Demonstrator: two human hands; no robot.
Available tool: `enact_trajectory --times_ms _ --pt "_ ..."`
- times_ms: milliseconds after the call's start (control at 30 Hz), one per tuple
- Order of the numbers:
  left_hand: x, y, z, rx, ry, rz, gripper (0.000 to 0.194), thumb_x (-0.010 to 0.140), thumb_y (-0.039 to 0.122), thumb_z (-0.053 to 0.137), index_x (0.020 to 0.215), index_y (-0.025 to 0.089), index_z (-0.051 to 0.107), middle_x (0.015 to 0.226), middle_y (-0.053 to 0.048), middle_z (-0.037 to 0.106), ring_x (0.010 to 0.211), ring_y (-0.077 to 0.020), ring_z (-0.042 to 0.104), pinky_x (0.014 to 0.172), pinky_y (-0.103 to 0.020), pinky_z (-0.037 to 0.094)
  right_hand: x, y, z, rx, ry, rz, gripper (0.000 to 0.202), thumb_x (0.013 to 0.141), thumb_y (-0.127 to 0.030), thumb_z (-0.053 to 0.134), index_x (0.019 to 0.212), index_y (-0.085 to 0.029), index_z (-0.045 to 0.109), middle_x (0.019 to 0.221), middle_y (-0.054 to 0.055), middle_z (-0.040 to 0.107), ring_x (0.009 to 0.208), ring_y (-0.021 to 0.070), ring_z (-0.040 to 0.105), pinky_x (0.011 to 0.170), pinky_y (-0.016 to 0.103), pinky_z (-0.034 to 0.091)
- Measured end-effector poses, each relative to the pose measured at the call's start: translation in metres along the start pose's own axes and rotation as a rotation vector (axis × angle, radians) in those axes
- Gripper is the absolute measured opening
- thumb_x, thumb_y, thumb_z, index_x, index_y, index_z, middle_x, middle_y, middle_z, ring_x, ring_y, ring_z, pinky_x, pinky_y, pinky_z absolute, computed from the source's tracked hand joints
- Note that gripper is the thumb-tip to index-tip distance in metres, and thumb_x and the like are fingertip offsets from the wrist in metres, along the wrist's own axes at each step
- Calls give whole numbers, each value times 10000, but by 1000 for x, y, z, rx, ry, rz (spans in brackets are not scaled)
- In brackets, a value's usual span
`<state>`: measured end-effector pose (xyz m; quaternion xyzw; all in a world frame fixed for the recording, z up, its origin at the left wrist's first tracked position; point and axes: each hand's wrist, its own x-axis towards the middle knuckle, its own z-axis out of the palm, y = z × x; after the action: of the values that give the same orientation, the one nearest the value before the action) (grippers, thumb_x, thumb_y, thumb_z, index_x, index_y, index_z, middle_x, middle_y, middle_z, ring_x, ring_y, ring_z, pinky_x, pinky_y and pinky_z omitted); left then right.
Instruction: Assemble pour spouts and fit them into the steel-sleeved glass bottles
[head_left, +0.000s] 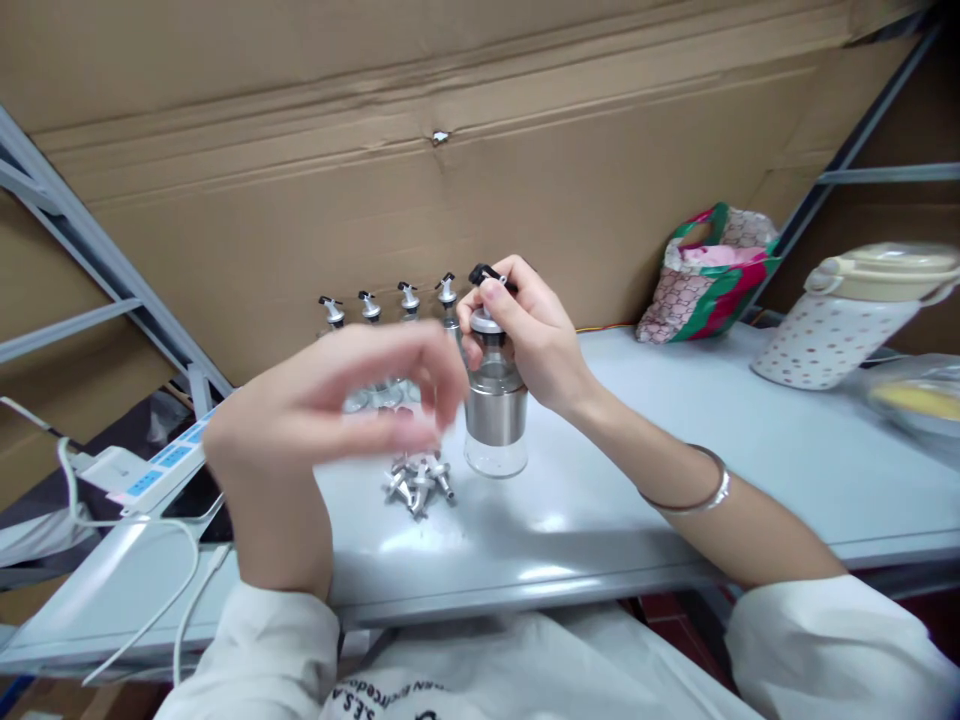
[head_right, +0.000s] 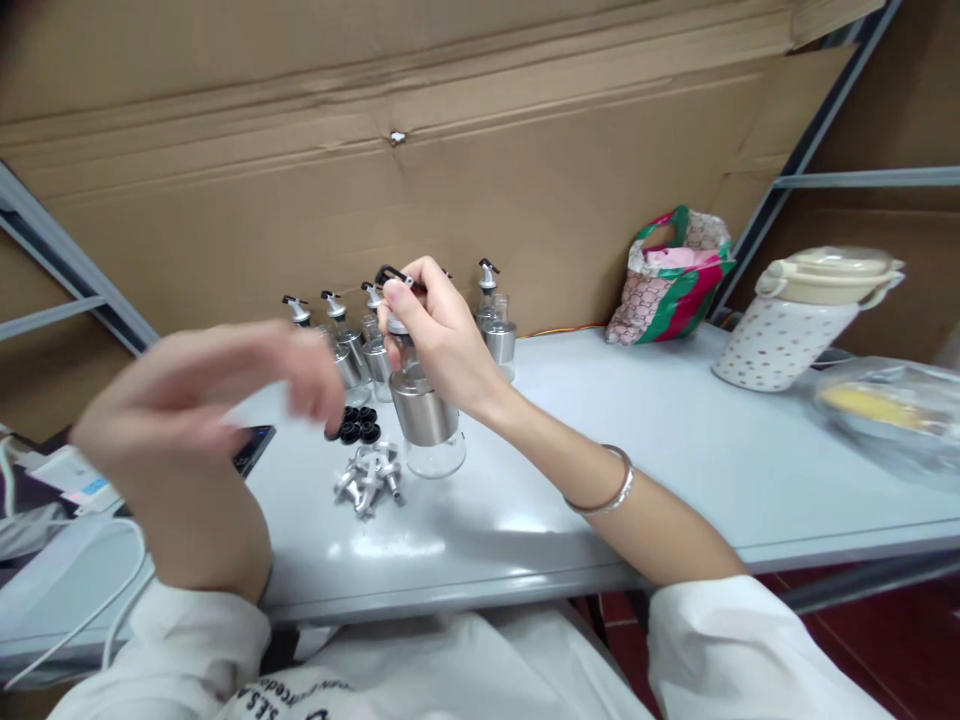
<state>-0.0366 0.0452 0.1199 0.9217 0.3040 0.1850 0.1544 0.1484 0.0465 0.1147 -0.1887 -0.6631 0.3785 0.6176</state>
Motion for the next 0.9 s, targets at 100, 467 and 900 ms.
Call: enact_trajectory --times_ms 100,467,900 --pt "12 4 -2 -7 -51 -19 462 891 545 395 988 133 582 918 -40 612 888 -193 585 782 -308 476 -1 3 4 -13 28 -26 341 875 -531 502 790 -240 345 685 -64 509 498 63 491 484 214 397" --pt "66 2 15 -247 -157 93 352 765 335 626 1051 132 593 1061 -50 618 1017 -213 577 858 -309 489 -4 4 4 -274 169 -106 385 717 -401 718 743 -234 372 667 -60 518 583 95 479 564 246 402" --pt "66 0 17 -178 -348 62 294 713 291 657 932 102 605 990 -65 638 940 -208 587 781 -279 497 -9 13 9 -609 54 -79 229 732 -230 512 814 -237 298 698 -39 508 593 115 480 574 257 391"
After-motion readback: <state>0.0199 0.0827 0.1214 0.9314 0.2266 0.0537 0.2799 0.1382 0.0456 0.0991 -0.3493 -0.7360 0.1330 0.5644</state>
